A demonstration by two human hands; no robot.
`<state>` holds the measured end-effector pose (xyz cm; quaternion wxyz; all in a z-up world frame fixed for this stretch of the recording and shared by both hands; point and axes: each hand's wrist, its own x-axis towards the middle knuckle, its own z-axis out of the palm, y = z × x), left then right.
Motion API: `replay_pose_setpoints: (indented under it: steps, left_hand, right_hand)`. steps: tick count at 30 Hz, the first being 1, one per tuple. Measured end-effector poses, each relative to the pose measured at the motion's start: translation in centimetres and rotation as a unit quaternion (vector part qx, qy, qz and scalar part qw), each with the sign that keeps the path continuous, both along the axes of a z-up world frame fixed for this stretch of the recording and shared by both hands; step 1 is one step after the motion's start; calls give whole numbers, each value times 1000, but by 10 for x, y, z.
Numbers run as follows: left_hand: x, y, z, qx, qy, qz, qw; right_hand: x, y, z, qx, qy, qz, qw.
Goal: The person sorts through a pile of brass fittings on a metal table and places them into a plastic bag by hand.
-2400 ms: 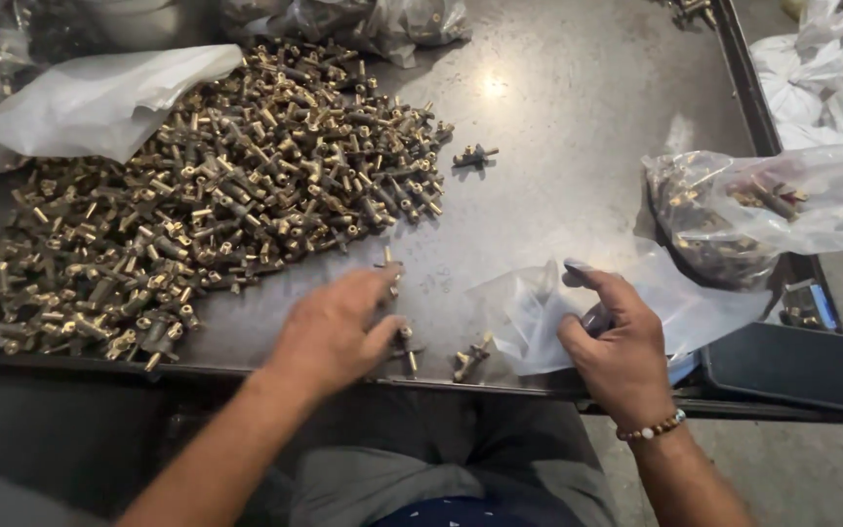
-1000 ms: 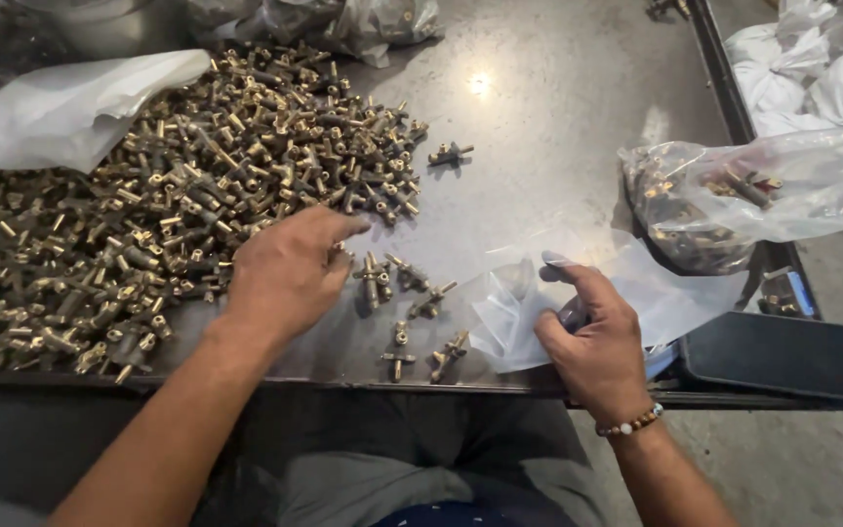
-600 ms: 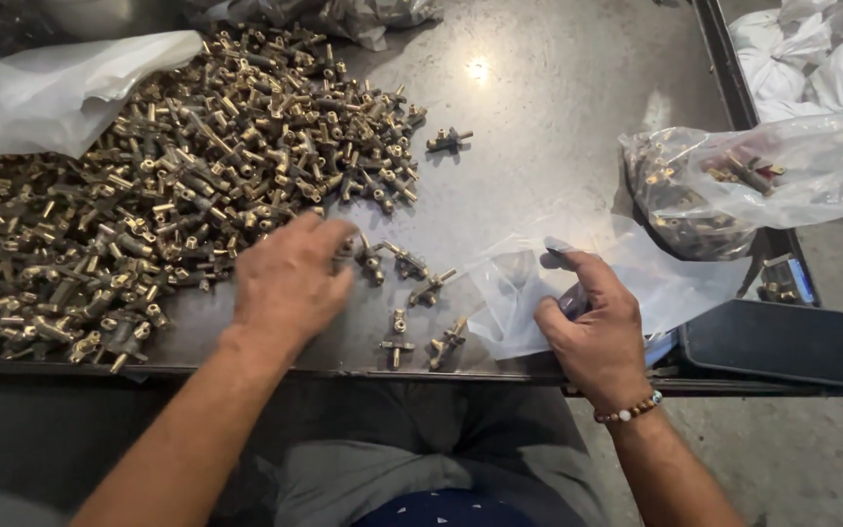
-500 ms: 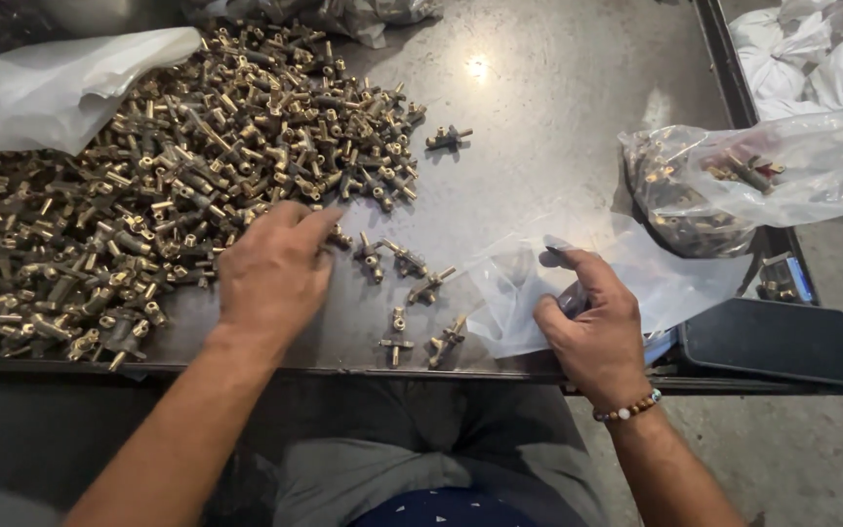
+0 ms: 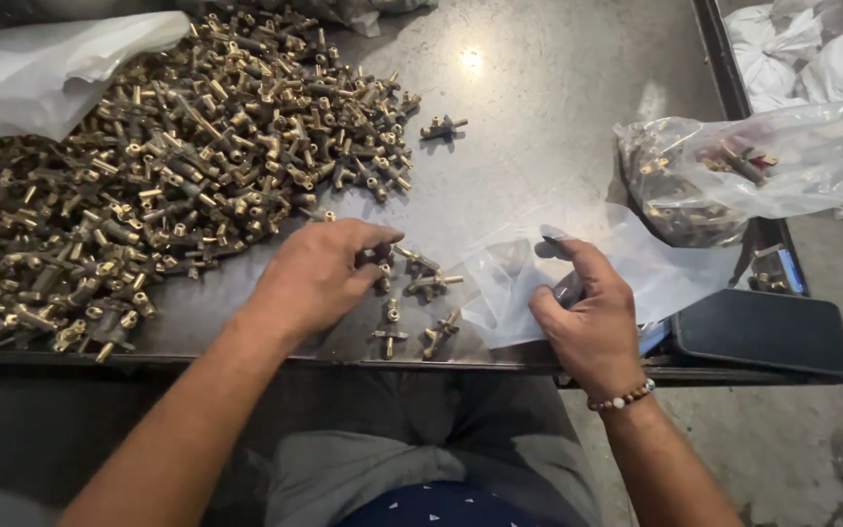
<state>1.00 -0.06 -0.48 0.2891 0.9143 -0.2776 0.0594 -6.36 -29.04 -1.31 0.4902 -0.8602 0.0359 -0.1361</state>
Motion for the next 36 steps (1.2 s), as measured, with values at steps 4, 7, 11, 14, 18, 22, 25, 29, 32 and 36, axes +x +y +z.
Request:
replay_pose_setpoints:
  steps: [4, 7, 11, 14, 18, 22, 25, 29, 32, 36]
  left_hand:
    - [-8, -3, 16, 8, 55, 17, 998]
    - [-9, -4, 10, 20, 69, 25, 997]
    - [-16, -3, 11, -8, 109, 19, 994]
    - [-25, 2, 14, -21, 88, 23, 996]
    - [-34, 11, 11, -21, 92, 50, 994]
    - [-44, 12, 16, -28, 148, 75, 986]
    - [-47, 9, 19, -39, 169, 84, 981]
    - [-49, 3, 13, -59, 164, 66, 982]
    - [-52, -4, 6, -65, 145, 52, 986]
    - [-55, -13, 9, 17, 70, 71, 995]
  right_hand:
    - [1, 1, 0, -4, 18, -9, 1000]
    - [0, 1, 5, -18, -14, -1, 1000]
    - [0, 2, 7, -8, -23, 15, 1000]
    - [-1, 1, 4, -20, -10, 5, 1000]
    - [-2, 2, 5, 7, 22, -4, 1000]
    - [0, 2, 6, -4, -6, 15, 1000]
    - [0, 0, 2, 32, -30, 33, 998]
    - [1, -1, 3, 25, -4, 21, 999]
    - [2, -5, 1, 30, -17, 40, 999]
    - [5, -10, 4, 36, 20, 48, 998]
